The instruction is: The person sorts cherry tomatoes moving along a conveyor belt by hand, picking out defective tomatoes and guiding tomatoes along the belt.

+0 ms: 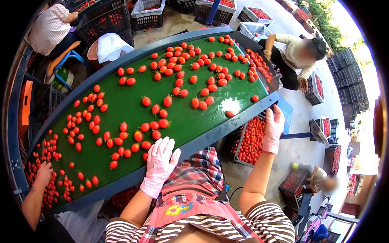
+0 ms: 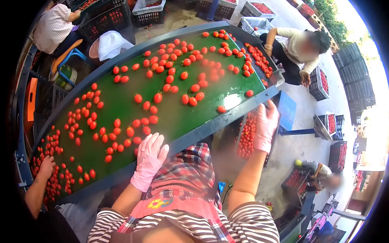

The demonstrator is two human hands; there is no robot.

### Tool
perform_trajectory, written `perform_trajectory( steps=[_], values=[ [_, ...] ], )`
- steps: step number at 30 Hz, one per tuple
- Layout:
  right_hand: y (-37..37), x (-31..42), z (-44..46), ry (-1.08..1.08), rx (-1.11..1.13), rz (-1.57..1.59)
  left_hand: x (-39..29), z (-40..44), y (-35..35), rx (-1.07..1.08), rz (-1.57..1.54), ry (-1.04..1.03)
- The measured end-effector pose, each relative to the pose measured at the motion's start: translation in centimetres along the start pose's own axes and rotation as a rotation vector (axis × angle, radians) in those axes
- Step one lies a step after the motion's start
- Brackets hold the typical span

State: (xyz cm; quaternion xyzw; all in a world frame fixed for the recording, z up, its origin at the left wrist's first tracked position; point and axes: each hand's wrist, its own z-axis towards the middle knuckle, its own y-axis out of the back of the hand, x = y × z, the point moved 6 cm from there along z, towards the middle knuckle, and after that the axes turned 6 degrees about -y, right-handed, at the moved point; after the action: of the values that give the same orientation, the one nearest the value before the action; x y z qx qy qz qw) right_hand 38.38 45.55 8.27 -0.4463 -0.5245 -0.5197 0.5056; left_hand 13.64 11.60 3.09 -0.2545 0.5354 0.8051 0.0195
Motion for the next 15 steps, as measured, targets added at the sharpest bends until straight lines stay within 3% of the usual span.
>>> perform_trajectory(
  steps=[1, 2, 3, 4, 6, 7, 9, 12, 14, 15],
  values=[
    [-2.2, 0.9, -0.5, -0.026, 0.061, -0.278, 0.3, 0.4, -0.1, -0.021, -0.001, -0.023],
    [-4.9, 0.3, -0.6, 0.128, 0.245, -0.532, 0.5, 0.7, -0.2, -0.006, 0.0, -0.014],
    [-7.9, 1.2, -2.2, 0.504, 0.313, -0.881, 0.7, 1.1, -0.3, 0.002, 0.001, -0.003],
    [-10.6, 0.0, -2.8, 0.615, 0.381, -1.045, 0.9, 1.3, -0.4, -0.01, 0.03, -0.003],
    [-15.1, -1.2, -4.6, 0.475, 0.522, -1.255, 1.4, 1.6, -0.2, -0.042, 0.043, 0.001],
    [-17.1, -2.2, -5.0, 0.456, 0.601, -1.289, 2.0, 1.8, -0.1, -0.048, 0.06, 0.012],
    [-20.3, -5.1, -6.0, 0.162, 0.588, -0.956, 3.6, 2.3, 0.7, 0.058, 0.093, 0.161],
    [-22.8, -6.2, -6.5, 0.268, 0.578, -0.838, 7.9, 2.4, 1.1, 0.247, 0.171, 0.209],
    [-22.8, -4.2, -6.7, 0.29, 0.617, -0.702, 10.1, 2.5, 1.9, 0.213, 0.283, 0.263],
    [-22.1, -4.0, -6.1, 0.437, 0.514, -0.833, 11.3, 2.3, 1.9, 0.165, 0.351, 0.271]
  ],
)
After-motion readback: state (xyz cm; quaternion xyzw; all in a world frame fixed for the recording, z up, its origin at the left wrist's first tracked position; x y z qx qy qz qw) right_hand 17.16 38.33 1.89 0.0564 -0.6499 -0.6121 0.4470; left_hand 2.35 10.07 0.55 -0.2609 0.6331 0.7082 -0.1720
